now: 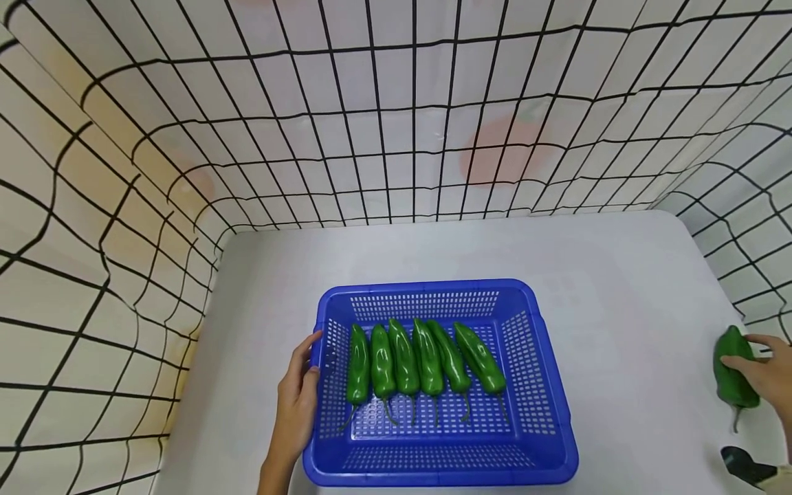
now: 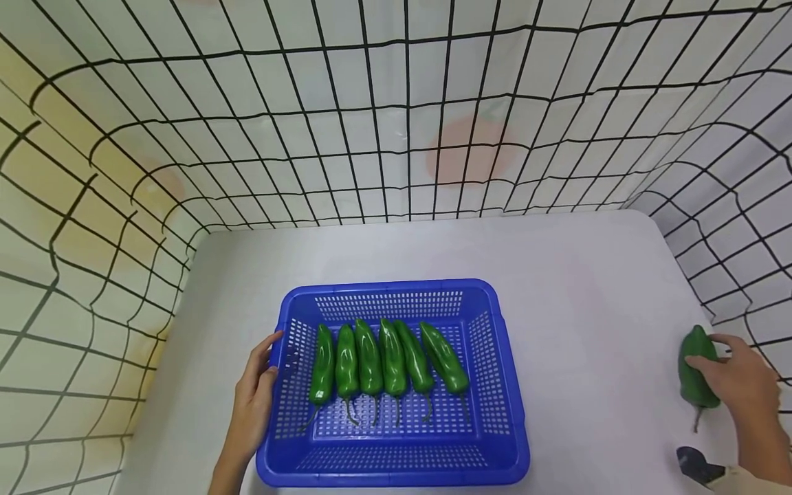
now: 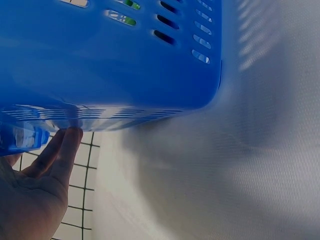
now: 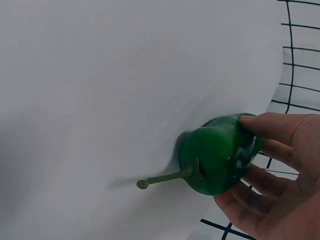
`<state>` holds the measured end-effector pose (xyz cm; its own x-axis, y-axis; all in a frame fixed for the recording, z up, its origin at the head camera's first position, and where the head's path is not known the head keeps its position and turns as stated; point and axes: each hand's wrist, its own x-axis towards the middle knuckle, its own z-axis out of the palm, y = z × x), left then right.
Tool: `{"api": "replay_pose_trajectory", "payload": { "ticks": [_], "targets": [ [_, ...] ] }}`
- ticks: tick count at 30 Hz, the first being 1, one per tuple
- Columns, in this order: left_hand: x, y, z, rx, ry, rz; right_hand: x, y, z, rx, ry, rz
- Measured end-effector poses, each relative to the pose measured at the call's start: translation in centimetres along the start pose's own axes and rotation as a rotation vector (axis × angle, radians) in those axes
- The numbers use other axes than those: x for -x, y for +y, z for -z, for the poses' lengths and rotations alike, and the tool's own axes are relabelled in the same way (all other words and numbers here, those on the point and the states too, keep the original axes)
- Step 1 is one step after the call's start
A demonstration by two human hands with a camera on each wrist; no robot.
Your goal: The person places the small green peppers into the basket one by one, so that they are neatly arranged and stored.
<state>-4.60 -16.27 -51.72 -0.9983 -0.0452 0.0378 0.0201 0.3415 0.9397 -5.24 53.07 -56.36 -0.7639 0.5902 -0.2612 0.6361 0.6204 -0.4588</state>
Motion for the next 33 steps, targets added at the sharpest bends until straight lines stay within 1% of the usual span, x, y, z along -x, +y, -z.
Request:
{"api": "replay_pose_trajectory", "payload": {
  "ticks": [2,6,8,10,15,17,20,25,33],
  "targets": [
    [0.0,0.0,0.0,-0.003,0.003,-0.001,0.1,-0.2,0.0,0.002,0.011,0.027],
    [-0.1,0.1,-0.1,-0.010,0.010,-0.004,1.1,-2.0,0.6,0.019,0.005,0.075],
    [-0.1,0.1,-0.1,-0.013,0.010,-0.007,2.1,-3.8,1.2,0.032,-0.013,0.108],
    [-0.1,0.1,-0.1,-0.013,0.011,-0.007,2.9,-5.5,1.6,0.067,-0.011,0.149],
    [0.0,0.0,-0.1,-0.012,0.014,-0.006,4.7,-9.7,1.8,0.103,0.029,0.276],
    [0.0,0.0,-0.1,-0.011,0.012,-0.007,5.5,-11.3,1.6,0.087,0.041,0.334],
    [0.0,0.0,-0.1,-0.007,0.011,-0.006,7.1,-13.9,1.2,0.046,0.034,0.406],
    [0.0,0.0,-0.1,-0.005,0.009,-0.005,9.9,-17.9,0.5,-0.021,0.015,0.492],
    [0.0,0.1,-0.1,-0.010,0.014,-0.008,14.1,-22.7,-1.0,-0.079,0.025,0.631]
  ]
}}
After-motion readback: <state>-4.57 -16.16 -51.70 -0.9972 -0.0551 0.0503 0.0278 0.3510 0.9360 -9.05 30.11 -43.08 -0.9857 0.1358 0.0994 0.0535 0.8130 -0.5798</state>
